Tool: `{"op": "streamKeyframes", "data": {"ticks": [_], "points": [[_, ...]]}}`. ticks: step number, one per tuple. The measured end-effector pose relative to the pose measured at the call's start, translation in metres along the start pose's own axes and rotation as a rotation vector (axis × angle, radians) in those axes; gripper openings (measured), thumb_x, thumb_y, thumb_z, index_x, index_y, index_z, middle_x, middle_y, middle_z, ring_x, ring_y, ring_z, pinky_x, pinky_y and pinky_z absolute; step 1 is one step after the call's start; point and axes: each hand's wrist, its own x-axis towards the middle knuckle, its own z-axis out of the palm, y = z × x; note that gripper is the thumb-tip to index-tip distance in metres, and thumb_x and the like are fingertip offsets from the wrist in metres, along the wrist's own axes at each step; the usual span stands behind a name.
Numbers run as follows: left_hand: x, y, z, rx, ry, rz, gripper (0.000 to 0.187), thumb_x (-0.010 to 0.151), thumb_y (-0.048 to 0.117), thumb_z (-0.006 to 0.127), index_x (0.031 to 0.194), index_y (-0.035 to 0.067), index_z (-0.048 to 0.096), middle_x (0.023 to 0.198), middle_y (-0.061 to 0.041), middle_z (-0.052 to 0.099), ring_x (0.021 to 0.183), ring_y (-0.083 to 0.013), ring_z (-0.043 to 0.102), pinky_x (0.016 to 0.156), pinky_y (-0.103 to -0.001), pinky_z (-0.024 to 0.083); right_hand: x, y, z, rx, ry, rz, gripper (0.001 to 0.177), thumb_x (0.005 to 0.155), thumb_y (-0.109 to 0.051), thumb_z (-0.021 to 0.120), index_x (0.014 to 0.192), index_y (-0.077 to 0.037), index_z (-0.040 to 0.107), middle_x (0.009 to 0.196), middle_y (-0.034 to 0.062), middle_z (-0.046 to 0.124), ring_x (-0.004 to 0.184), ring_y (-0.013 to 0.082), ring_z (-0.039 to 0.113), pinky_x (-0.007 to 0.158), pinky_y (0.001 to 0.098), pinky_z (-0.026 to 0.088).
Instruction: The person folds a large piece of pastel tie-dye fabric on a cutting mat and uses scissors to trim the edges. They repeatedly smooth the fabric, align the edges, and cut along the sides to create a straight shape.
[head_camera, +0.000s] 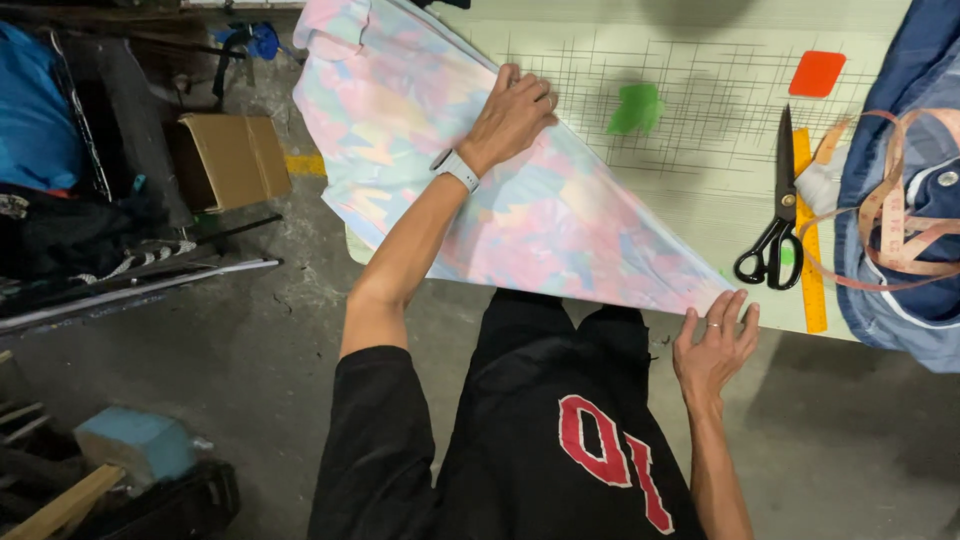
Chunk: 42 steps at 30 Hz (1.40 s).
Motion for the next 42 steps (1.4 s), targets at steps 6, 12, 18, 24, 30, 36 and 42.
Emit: {"op": "streamKeyframes", "data": {"ticks": [6, 12, 18, 24, 30, 36, 42], "points": [[-0.003, -0.010, -0.002, 0.084, -0.056, -0.025, 0.018, 0.085, 0.024, 0.063, 0.075, 0.010, 0.064, 0.071, -0.002, 0.059, 0.074, -0.0201, 0.054, 0.082, -0.038, 0.028, 0.000, -0.001, -0.001, 0.010, -0.006, -0.004, 0.049, 0.097, -0.020, 0.054, 0.139, 0.000, 0.038, 0.142, 0.0135, 0.036, 0.124, 0.0388, 0.038, 0.094, 0.0525, 0.038], [-0.010, 0.006, 0.004, 0.098, -0.014, -0.031, 0.026, 0.085, 0.029, 0.062, 0.098, 0.006, 0.059, 0.090, -0.008, 0.056, 0.085, -0.0238, 0.050, 0.089, -0.044, 0.029, 0.002, 0.000, -0.002, 0.029, -0.001, -0.020, 0.048, 0.096, -0.019, 0.056, 0.136, 0.001, 0.040, 0.140, 0.0149, 0.039, 0.121, 0.0402, 0.041, 0.092, 0.0544, 0.037], [-0.007, 0.047, 0.006, 0.066, 0.045, -0.023, 0.018, 0.084, 0.023, 0.061, 0.094, 0.009, 0.055, 0.092, -0.007, 0.055, 0.089, -0.0238, 0.051, 0.086, -0.045, 0.031, 0.014, 0.009, 0.007, 0.124, 0.207, 0.095, 0.015, 0.091, -0.007, 0.063, 0.101, 0.002, 0.068, 0.109, 0.0152, 0.061, 0.091, 0.0322, 0.047, 0.079, 0.0431, 0.041], [0.003, 0.105, 0.033, -0.165, -0.007, 0.054, 0.021, 0.080, 0.025, 0.062, 0.089, 0.010, 0.051, 0.081, -0.006, 0.052, 0.080, -0.0220, 0.049, 0.079, -0.045, 0.030, 0.015, 0.021, 0.028, 0.161, 0.288, 0.259, 0.006, 0.084, -0.010, 0.069, 0.089, -0.007, 0.070, 0.099, 0.0057, 0.064, 0.089, 0.0262, 0.052, 0.077, 0.0395, 0.040], [0.018, 0.156, 0.066, -0.159, -0.015, 0.165, 0.022, 0.073, 0.027, 0.068, 0.080, 0.012, 0.054, 0.074, -0.006, 0.054, 0.079, -0.0199, 0.052, 0.084, -0.045, 0.032, 0.019, 0.020, 0.022, 0.196, 0.313, 0.307, 0.008, 0.080, -0.007, 0.072, 0.087, -0.009, 0.068, 0.095, 0.0047, 0.063, 0.088, 0.0274, 0.052, 0.073, 0.0387, 0.038], [0.028, 0.202, 0.078, -0.197, -0.016, 0.152, 0.016, 0.075, 0.026, 0.065, 0.077, 0.013, 0.056, 0.071, -0.002, 0.056, 0.073, -0.0175, 0.054, 0.083, -0.043, 0.032, 0.018, 0.022, 0.026, 0.224, 0.359, 0.348, 0.008, 0.080, -0.011, 0.073, 0.085, -0.013, 0.067, 0.094, 0.0017, 0.064, 0.089, 0.0249, 0.053, 0.075, 0.0370, 0.037], [0.030, 0.225, 0.082, -0.227, 0.047, 0.108, 0.014, 0.076, 0.024, 0.061, 0.077, 0.014, 0.053, 0.070, -0.003, 0.051, 0.074, -0.0180, 0.051, 0.082, -0.041, 0.032, 0.024, 0.018, 0.019, 0.273, 0.372, 0.398, 0.007, 0.080, -0.011, 0.073, 0.082, -0.011, 0.066, 0.090, 0.0024, 0.063, 0.087, 0.0255, 0.052, 0.075, 0.0378, 0.037]]}}
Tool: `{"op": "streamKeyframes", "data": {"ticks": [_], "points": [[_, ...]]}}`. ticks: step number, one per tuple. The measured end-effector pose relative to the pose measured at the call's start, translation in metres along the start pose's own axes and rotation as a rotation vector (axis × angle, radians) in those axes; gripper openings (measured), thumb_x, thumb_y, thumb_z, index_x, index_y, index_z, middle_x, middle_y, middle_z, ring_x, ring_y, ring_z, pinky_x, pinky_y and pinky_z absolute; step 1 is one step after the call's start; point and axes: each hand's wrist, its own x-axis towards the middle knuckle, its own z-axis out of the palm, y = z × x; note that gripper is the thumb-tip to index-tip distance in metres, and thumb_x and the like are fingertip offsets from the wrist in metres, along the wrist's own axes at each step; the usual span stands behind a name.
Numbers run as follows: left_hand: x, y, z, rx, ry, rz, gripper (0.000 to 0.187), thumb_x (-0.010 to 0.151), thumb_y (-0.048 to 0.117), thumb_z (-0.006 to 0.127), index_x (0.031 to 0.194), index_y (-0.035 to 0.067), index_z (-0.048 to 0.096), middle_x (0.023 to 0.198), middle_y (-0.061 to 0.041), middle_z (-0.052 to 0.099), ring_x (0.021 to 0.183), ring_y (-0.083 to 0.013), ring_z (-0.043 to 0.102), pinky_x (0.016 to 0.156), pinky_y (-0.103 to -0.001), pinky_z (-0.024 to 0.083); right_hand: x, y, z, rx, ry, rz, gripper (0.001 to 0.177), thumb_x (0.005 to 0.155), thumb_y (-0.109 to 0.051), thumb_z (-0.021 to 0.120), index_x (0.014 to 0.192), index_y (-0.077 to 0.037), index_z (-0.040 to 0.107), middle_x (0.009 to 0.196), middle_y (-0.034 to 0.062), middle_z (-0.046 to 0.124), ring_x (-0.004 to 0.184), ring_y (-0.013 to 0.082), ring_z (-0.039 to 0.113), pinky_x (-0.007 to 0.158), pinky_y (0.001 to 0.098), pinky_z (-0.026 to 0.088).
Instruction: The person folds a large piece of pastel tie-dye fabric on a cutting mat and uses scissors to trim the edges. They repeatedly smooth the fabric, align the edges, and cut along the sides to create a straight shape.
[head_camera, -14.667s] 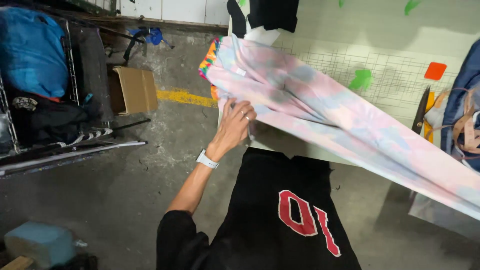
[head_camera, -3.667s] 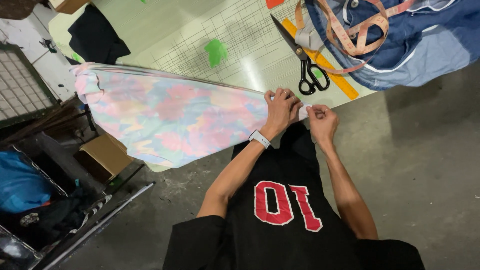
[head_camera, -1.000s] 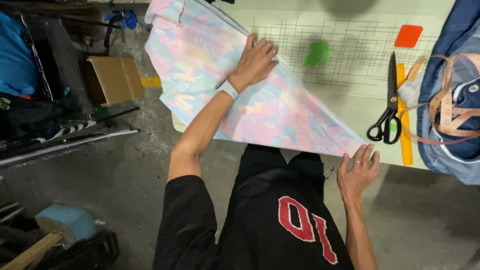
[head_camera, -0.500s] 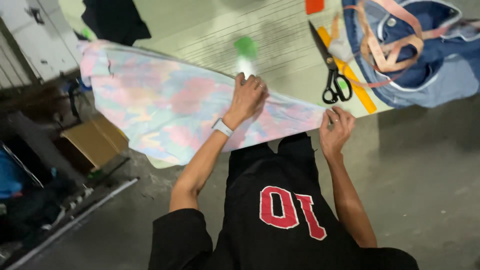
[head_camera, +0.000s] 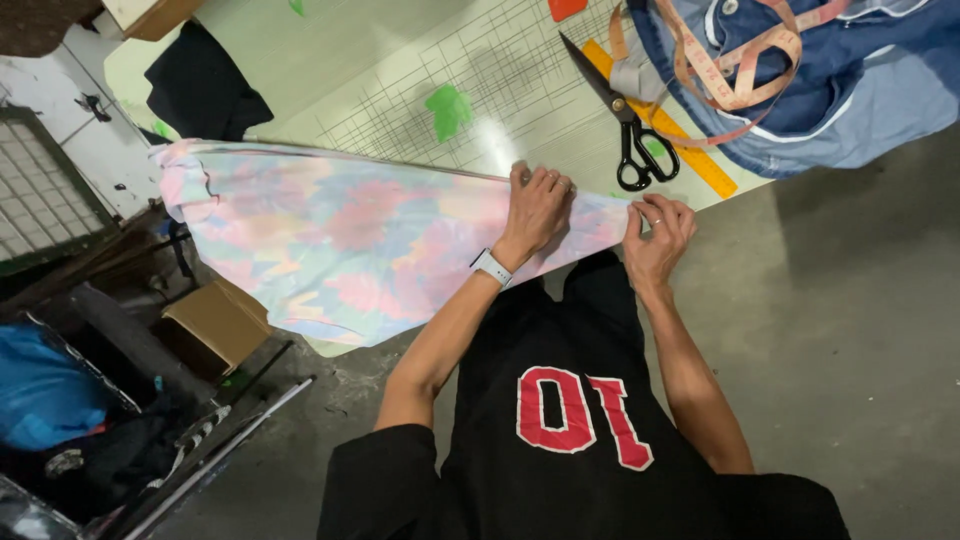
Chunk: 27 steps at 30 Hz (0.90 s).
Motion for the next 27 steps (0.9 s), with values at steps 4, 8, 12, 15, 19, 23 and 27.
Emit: {"op": "streamKeyframes", "data": {"ticks": [4, 8, 12, 15, 19, 23, 27], "points": [[0.003, 0.020, -0.001, -0.070, -0.063, 0.006, 0.017, 0.076, 0.029, 0.058, 0.075, 0.013, 0.053, 0.068, -0.003, 0.051, 0.072, -0.0200, 0.051, 0.080, -0.042, 0.032, 0.000, 0.002, 0.001, -0.006, 0.006, 0.017, 0.009, 0.078, -0.011, 0.074, 0.081, -0.012, 0.066, 0.089, 0.0010, 0.062, 0.087, 0.0244, 0.052, 0.075, 0.0373, 0.037], [0.008, 0.038, 0.019, -0.074, -0.013, 0.011, 0.009, 0.074, 0.024, 0.058, 0.075, 0.016, 0.053, 0.069, -0.001, 0.051, 0.073, -0.0184, 0.051, 0.081, -0.041, 0.033, 0.002, 0.003, 0.003, -0.003, 0.016, 0.036, 0.011, 0.078, -0.012, 0.075, 0.084, -0.012, 0.066, 0.090, 0.0009, 0.062, 0.087, 0.0242, 0.052, 0.076, 0.0377, 0.037], [0.010, 0.045, 0.022, -0.113, 0.024, -0.043, 0.008, 0.076, 0.022, 0.056, 0.071, 0.016, 0.052, 0.066, -0.001, 0.049, 0.070, -0.0182, 0.050, 0.078, -0.039, 0.033, 0.000, 0.007, 0.002, 0.014, 0.001, 0.028, 0.011, 0.079, -0.013, 0.074, 0.086, -0.012, 0.066, 0.090, 0.0006, 0.062, 0.087, 0.0238, 0.052, 0.078, 0.0374, 0.036], [0.015, 0.046, 0.017, -0.147, 0.038, -0.044, 0.009, 0.073, 0.019, 0.060, 0.070, 0.014, 0.053, 0.063, -0.001, 0.048, 0.068, -0.0183, 0.049, 0.076, -0.037, 0.031, 0.002, 0.005, -0.001, 0.034, -0.014, 0.030, 0.010, 0.080, -0.012, 0.073, 0.087, -0.011, 0.066, 0.091, 0.0016, 0.062, 0.088, 0.0246, 0.052, 0.078, 0.0379, 0.036], [0.015, 0.048, 0.016, -0.168, 0.061, -0.063, 0.011, 0.072, 0.021, 0.061, 0.069, 0.014, 0.053, 0.062, -0.001, 0.048, 0.067, -0.0189, 0.049, 0.074, -0.035, 0.031, 0.001, 0.007, 0.000, 0.032, -0.006, 0.027, 0.009, 0.081, -0.012, 0.073, 0.085, -0.011, 0.065, 0.090, 0.0017, 0.061, 0.087, 0.0247, 0.052, 0.077, 0.0383, 0.036], [0.016, 0.048, 0.016, -0.178, 0.086, -0.083, 0.011, 0.074, 0.021, 0.061, 0.069, 0.014, 0.054, 0.060, -0.001, 0.048, 0.065, -0.0183, 0.049, 0.074, -0.035, 0.031, 0.001, 0.009, 0.006, 0.006, 0.017, 0.033, 0.010, 0.082, -0.014, 0.072, 0.082, -0.010, 0.063, 0.088, 0.0019, 0.060, 0.084, 0.0247, 0.052, 0.075, 0.0378, 0.036], [0.016, 0.049, 0.013, -0.209, 0.077, -0.096, 0.010, 0.076, 0.020, 0.058, 0.069, 0.013, 0.054, 0.060, -0.002, 0.048, 0.066, -0.0191, 0.049, 0.074, -0.035, 0.031, 0.007, 0.008, 0.000, 0.065, 0.016, 0.041, 0.014, 0.081, -0.014, 0.073, 0.091, -0.009, 0.063, 0.093, 0.0057, 0.058, 0.082, 0.0288, 0.053, 0.070, 0.0397, 0.037]]}}
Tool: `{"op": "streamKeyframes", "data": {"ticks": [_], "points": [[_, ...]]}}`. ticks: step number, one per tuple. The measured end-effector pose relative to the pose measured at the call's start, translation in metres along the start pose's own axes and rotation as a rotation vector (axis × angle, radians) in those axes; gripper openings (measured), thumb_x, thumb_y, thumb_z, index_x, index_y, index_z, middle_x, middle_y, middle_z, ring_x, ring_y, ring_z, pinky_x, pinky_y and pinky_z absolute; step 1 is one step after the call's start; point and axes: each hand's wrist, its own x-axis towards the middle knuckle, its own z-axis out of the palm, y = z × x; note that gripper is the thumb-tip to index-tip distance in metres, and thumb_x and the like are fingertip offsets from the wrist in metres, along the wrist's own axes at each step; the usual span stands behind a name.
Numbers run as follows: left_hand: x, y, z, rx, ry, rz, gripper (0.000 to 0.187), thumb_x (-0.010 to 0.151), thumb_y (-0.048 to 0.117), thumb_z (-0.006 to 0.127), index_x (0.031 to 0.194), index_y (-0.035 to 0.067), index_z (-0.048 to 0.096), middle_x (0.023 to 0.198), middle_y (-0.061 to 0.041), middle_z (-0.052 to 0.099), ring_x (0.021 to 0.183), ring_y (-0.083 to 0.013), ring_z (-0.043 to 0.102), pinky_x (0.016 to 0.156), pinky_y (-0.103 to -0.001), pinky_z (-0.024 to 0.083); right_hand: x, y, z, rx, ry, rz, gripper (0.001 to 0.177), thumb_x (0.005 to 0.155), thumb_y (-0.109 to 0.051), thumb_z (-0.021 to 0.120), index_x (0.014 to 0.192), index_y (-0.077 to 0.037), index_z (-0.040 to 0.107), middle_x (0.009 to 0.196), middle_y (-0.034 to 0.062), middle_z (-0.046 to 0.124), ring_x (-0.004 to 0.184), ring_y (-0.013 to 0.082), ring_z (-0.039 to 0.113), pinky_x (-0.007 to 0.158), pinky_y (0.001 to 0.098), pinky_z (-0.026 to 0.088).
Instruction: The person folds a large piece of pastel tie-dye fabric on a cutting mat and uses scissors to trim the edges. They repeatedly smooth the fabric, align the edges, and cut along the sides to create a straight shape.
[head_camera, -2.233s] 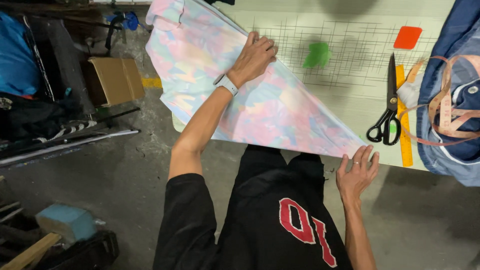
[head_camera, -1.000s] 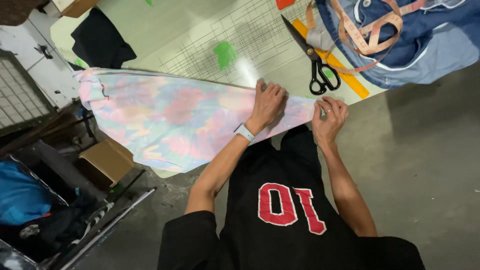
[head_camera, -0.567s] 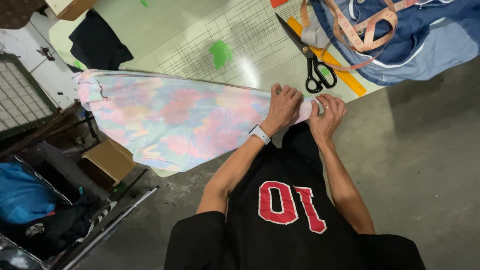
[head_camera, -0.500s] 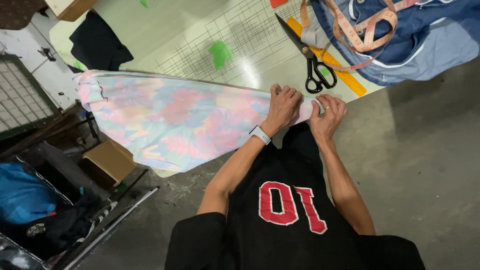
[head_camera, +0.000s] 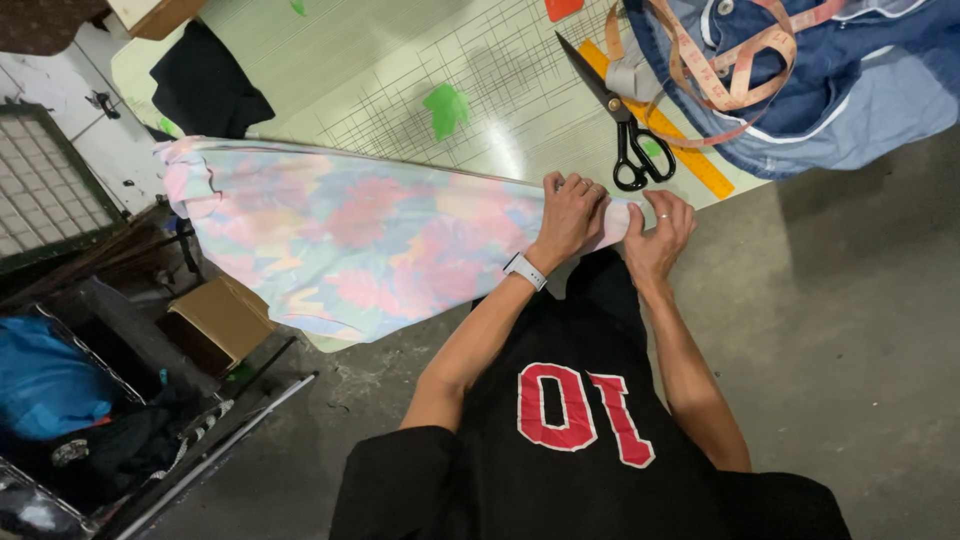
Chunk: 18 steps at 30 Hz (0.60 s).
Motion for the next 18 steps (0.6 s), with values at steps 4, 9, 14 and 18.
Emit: {"op": "streamKeyframes", "data": {"ticks": [4, 9, 14, 18], "points": [[-0.002, -0.001, 0.005, 0.002, 0.016, -0.004, 0.011, 0.077, 0.020, 0.058, 0.069, 0.013, 0.054, 0.060, -0.002, 0.048, 0.065, -0.0186, 0.049, 0.074, -0.035, 0.031, -0.002, 0.002, -0.005, 0.021, -0.024, -0.030, 0.014, 0.080, -0.014, 0.074, 0.086, -0.008, 0.062, 0.093, 0.0067, 0.059, 0.083, 0.0291, 0.054, 0.070, 0.0393, 0.037], [-0.002, -0.001, 0.009, 0.056, 0.020, -0.025, 0.011, 0.075, 0.022, 0.058, 0.069, 0.013, 0.054, 0.060, -0.002, 0.048, 0.067, -0.0183, 0.050, 0.075, -0.036, 0.031, -0.007, 0.014, 0.005, -0.054, -0.042, 0.007, 0.015, 0.081, -0.012, 0.072, 0.077, -0.009, 0.058, 0.092, 0.0049, 0.057, 0.083, 0.0280, 0.053, 0.069, 0.0394, 0.037], [-0.011, -0.008, 0.029, 0.076, -0.109, -0.054, 0.010, 0.070, 0.024, 0.055, 0.069, 0.015, 0.054, 0.064, -0.004, 0.052, 0.070, -0.0212, 0.052, 0.074, -0.042, 0.032, 0.002, -0.033, -0.011, -0.027, -0.050, -0.165, 0.021, 0.084, -0.008, 0.060, 0.100, 0.004, 0.057, 0.109, 0.0215, 0.053, 0.095, 0.0394, 0.053, 0.079, 0.0480, 0.039], [-0.022, -0.021, 0.057, 0.121, -0.107, -0.061, 0.014, 0.070, 0.028, 0.049, 0.066, 0.015, 0.055, 0.064, -0.003, 0.053, 0.068, -0.0220, 0.052, 0.072, -0.044, 0.035, -0.030, -0.030, 0.004, -0.038, -0.213, -0.382, 0.038, 0.080, 0.001, 0.052, 0.116, 0.015, 0.050, 0.117, 0.0321, 0.050, 0.106, 0.0479, 0.048, 0.090, 0.0544, 0.034]]}}
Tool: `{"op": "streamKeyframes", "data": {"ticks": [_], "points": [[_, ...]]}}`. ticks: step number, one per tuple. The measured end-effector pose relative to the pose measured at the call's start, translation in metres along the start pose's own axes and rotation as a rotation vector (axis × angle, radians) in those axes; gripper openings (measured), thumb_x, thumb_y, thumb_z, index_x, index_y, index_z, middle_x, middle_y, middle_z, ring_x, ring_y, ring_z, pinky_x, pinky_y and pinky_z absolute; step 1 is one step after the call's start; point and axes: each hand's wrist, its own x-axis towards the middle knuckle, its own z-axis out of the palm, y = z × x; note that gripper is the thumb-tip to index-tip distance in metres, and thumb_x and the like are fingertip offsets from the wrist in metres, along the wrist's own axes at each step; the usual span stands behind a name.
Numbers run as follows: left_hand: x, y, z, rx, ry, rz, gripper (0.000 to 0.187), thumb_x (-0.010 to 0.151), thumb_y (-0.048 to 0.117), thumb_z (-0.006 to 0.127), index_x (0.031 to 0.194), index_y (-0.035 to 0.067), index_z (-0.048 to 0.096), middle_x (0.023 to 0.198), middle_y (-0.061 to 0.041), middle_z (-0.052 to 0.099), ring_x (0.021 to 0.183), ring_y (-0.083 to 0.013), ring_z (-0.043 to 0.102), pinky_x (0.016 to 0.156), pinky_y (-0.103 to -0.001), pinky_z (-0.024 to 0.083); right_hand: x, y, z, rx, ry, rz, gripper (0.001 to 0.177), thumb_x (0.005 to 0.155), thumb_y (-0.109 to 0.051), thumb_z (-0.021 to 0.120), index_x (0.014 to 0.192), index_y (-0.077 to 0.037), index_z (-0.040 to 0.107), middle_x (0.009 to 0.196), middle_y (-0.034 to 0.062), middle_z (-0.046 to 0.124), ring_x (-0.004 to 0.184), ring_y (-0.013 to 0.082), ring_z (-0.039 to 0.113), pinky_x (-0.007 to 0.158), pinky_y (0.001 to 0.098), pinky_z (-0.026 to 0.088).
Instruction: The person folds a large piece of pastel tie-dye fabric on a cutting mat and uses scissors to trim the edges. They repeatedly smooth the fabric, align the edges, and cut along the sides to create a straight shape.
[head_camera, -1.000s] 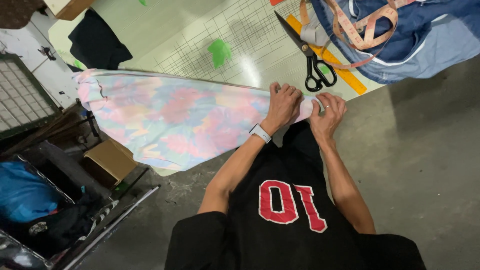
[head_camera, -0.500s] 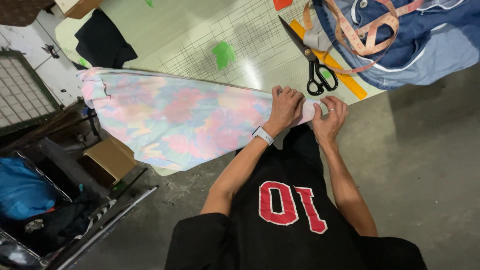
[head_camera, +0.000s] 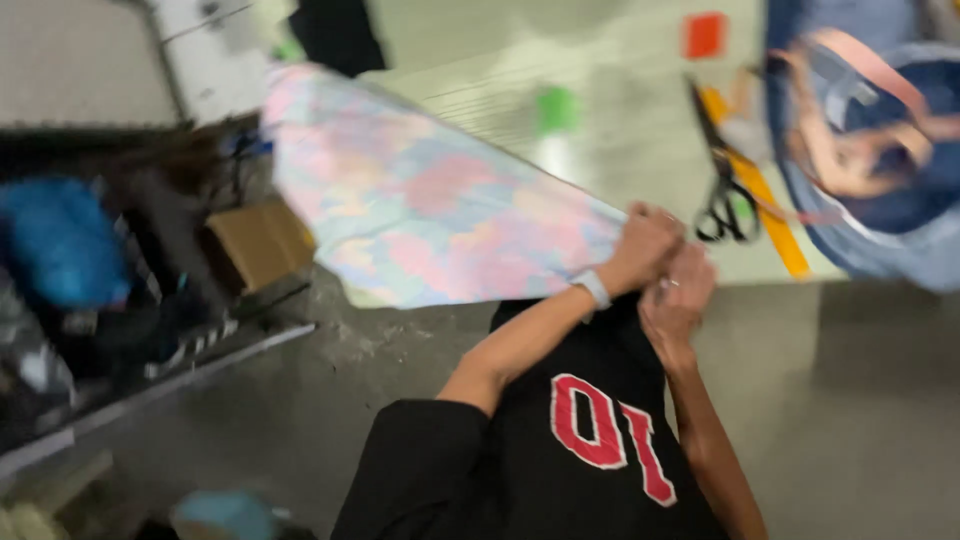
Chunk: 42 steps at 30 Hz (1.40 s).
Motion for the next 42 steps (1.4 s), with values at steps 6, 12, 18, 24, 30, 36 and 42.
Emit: {"op": "streamKeyframes", "data": {"ticks": [6, 12, 18, 24, 30, 36, 42], "points": [[0.006, 0.006, -0.045, 0.097, 0.006, 0.061, 0.019, 0.069, 0.027, 0.061, 0.081, 0.014, 0.054, 0.075, -0.004, 0.058, 0.077, -0.0215, 0.053, 0.081, -0.046, 0.035, -0.019, 0.011, 0.016, -0.068, -0.149, 0.038, 0.063, 0.074, -0.006, 0.058, 0.131, 0.014, 0.041, 0.133, 0.0351, 0.037, 0.124, 0.0490, 0.031, 0.099, 0.0586, 0.020], [-0.023, -0.117, -0.078, 0.171, -0.035, 0.033, 0.005, 0.075, 0.016, 0.056, 0.080, 0.013, 0.058, 0.081, -0.008, 0.058, 0.085, -0.0250, 0.055, 0.081, -0.050, 0.036, -0.008, -0.004, 0.002, -0.047, -0.203, 0.063, 0.061, 0.085, -0.014, 0.060, 0.134, 0.012, 0.034, 0.134, 0.0351, 0.034, 0.123, 0.0506, 0.031, 0.099, 0.0601, 0.020], [-0.047, -0.210, -0.192, 0.342, -0.106, -0.128, 0.013, 0.079, 0.017, 0.056, 0.088, 0.019, 0.065, 0.089, 0.000, 0.062, 0.095, -0.0160, 0.054, 0.090, -0.060, 0.025, -0.008, -0.003, 0.006, -0.090, -0.196, 0.056, 0.059, 0.088, -0.020, 0.058, 0.133, 0.013, 0.037, 0.133, 0.0357, 0.035, 0.122, 0.0506, 0.032, 0.098, 0.0603, 0.022], [-0.061, -0.258, -0.233, 0.256, -0.080, -0.147, 0.014, 0.081, 0.027, 0.059, 0.075, 0.017, 0.066, 0.069, -0.002, 0.063, 0.075, -0.0166, 0.058, 0.089, -0.046, 0.021, -0.007, -0.002, 0.004, -0.091, -0.199, 0.040, 0.059, 0.089, -0.020, 0.057, 0.133, 0.013, 0.036, 0.135, 0.0343, 0.034, 0.124, 0.0494, 0.032, 0.099, 0.0591, 0.022], [-0.045, -0.257, -0.253, 0.065, -0.251, -0.243, 0.024, 0.083, 0.030, 0.057, 0.075, 0.009, 0.063, 0.066, -0.020, 0.063, 0.072, -0.0358, 0.064, 0.082, -0.045, 0.036, -0.005, -0.005, 0.006, -0.167, -0.242, 0.035, 0.058, 0.090, -0.024, 0.054, 0.131, 0.014, 0.039, 0.132, 0.0359, 0.037, 0.122, 0.0502, 0.034, 0.097, 0.0591, 0.026], [-0.035, -0.264, -0.260, 0.077, -0.201, -0.017, 0.018, 0.076, 0.030, 0.065, 0.072, 0.015, 0.059, 0.079, 0.000, 0.058, 0.079, -0.0217, 0.058, 0.077, -0.039, 0.032, -0.012, 0.001, 0.017, -0.186, -0.249, 0.057, 0.062, 0.087, -0.023, 0.058, 0.131, 0.016, 0.039, 0.133, 0.0367, 0.036, 0.123, 0.0510, 0.032, 0.097, 0.0591, 0.023], [-0.032, -0.257, -0.251, 0.247, 0.094, 0.264, 0.006, 0.082, 0.011, 0.058, 0.078, 0.010, 0.062, 0.091, -0.003, 0.057, 0.093, -0.0198, 0.053, 0.087, -0.037, 0.037, -0.005, -0.008, 0.016, -0.143, -0.214, 0.068, 0.059, 0.087, -0.018, 0.057, 0.132, 0.016, 0.039, 0.133, 0.0377, 0.036, 0.122, 0.0527, 0.032, 0.098, 0.0591, 0.021]]}}
